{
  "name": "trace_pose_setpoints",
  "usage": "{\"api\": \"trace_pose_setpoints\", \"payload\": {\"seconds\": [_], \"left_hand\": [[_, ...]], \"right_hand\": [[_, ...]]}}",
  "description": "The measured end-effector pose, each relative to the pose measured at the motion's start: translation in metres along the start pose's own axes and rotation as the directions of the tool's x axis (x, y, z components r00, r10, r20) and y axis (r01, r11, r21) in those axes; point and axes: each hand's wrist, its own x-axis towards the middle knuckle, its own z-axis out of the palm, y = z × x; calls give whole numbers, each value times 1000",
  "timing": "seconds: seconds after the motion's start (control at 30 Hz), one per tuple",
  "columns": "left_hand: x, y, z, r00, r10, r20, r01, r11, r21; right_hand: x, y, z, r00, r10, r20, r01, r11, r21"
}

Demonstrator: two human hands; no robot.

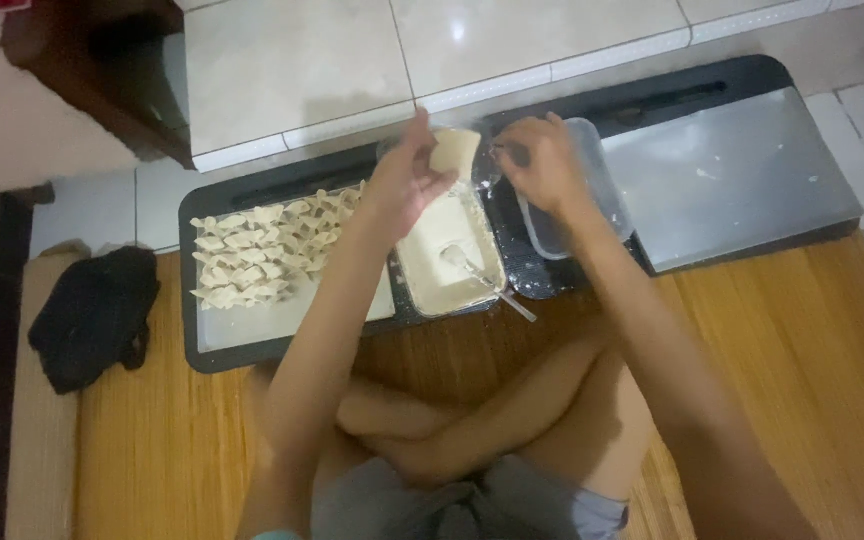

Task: Folding square dough wrappers into decorative bow shapes after applying filling with a fork.

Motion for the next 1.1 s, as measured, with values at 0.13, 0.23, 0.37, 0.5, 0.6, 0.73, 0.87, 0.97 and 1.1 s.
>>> {"api": "trace_pose_setpoints", "payload": {"seconds": [0.13,0.23,0.37,0.5,0.6,0.73,0.87,0.97,1.1], "left_hand": [[-39,-19,-43,758,414,504,-618,208,758],[-74,-23,-43,998,58,1,-56,975,216],[-109,-36,-62,989,121,-83,-103,976,193],[-133,-51,-84,983,155,-98,-143,982,120],[-154,-61,-85,984,135,-113,-134,991,22],[-161,-83,-101,989,138,-59,-144,982,-120],[-168,-94,-113,990,123,-74,-138,961,-240],[-174,-95,-121,984,155,-84,-174,924,-341],[-175,-91,-125,973,122,-196,-195,888,-416]], "right_hand": [[3,-4,-2,996,26,80,-20,997,-71],[4,2,4,993,5,121,15,987,-163],[1,-1,7,989,3,148,30,975,-219],[-1,7,0,989,-11,144,23,996,-82],[-1,9,1,988,-80,132,87,995,-48],[-1,-17,-21,987,25,159,-38,996,81],[-7,-27,-46,990,-52,-130,107,880,463],[-39,-50,-74,984,-5,-179,96,855,509],[-115,-89,-99,905,341,254,-420,811,407]]}}
